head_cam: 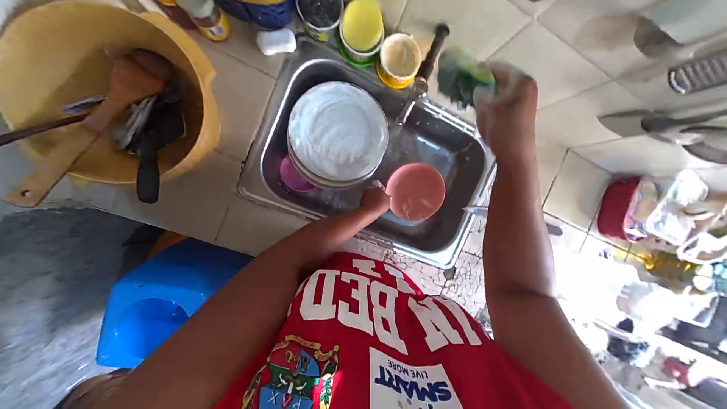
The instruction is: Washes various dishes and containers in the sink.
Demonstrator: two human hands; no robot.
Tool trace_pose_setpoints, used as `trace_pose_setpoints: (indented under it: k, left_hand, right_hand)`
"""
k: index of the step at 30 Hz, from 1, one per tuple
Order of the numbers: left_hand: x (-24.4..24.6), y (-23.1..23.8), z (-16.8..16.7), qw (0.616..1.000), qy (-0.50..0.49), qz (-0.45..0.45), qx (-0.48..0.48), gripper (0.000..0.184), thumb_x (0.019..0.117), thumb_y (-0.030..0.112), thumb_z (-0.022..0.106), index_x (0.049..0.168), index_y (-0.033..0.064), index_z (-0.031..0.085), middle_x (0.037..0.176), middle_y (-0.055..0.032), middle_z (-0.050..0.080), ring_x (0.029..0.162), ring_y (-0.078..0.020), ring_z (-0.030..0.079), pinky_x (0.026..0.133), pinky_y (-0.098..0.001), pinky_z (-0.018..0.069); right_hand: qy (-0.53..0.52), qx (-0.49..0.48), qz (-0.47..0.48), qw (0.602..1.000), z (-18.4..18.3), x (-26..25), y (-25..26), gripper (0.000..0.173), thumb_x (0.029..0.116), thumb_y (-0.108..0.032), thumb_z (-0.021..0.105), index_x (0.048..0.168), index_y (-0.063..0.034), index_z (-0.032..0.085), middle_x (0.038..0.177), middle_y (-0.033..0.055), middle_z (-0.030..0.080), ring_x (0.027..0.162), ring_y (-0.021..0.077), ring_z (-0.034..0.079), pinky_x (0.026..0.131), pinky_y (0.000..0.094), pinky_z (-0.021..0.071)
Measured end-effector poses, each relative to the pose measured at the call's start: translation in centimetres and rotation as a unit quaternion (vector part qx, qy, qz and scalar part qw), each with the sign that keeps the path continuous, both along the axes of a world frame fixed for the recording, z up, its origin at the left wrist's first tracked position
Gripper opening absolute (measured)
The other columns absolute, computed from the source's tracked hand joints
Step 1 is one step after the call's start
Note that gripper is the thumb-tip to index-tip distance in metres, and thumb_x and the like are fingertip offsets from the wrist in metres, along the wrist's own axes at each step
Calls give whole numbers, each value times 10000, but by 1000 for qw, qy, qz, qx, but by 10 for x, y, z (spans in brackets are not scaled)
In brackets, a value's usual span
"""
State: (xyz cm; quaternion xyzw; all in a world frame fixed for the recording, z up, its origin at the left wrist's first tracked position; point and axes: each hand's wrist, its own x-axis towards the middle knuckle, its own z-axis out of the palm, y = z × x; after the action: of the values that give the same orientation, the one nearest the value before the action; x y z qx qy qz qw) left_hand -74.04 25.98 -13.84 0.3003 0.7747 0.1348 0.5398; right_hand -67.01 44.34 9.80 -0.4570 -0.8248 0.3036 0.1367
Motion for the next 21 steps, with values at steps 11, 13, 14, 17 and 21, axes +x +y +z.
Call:
trace_pose_setpoints:
  k: [11,13,14,17,21]
  left_hand:
    - [3,-35,142,951,-210,221,-47,358,1089,60,420,1432,-36,453,1395,-247,545,1221,-319,587,1043,-445,465]
    - [6,-36,103,949,-226,217,-37,373,1094,95,441,1454,-3,441,1374,-222,564,1155,-284,618,980,-415,502]
    - [13,-45,49,951,-212,215,66,376,1063,131,504,1391,-52,488,1228,-252,636,972,-260,689,793,-362,582]
    - [13,-33,5,934,-236,269,10,389,1043,188,570,1401,48,507,1167,-165,664,878,-197,678,760,-336,571]
    - [15,-35,25,926,-238,293,-14,408,1073,291,532,1409,63,495,1088,-142,626,792,-176,638,724,-312,565]
  right_hand:
    - [-393,-68,245,884,-228,112,-149,549,957,-133,641,1463,36,509,1545,256,461,1469,420,395,1203,598,312]
    - [-391,-65,237,887,-236,109,-150,430,982,-47,567,1404,37,564,1475,264,527,1412,436,464,1152,612,383]
    - [-394,-62,241,885,-239,108,-150,371,971,-37,570,1332,37,614,1395,270,584,1338,450,530,1085,631,446]
    - [-424,-75,253,866,-223,98,-152,275,967,-45,577,1210,45,670,1268,275,647,1221,468,604,964,661,504]
    - [-389,-76,244,885,-201,96,-154,314,938,-94,635,1224,27,676,1269,253,655,1218,444,616,966,645,516]
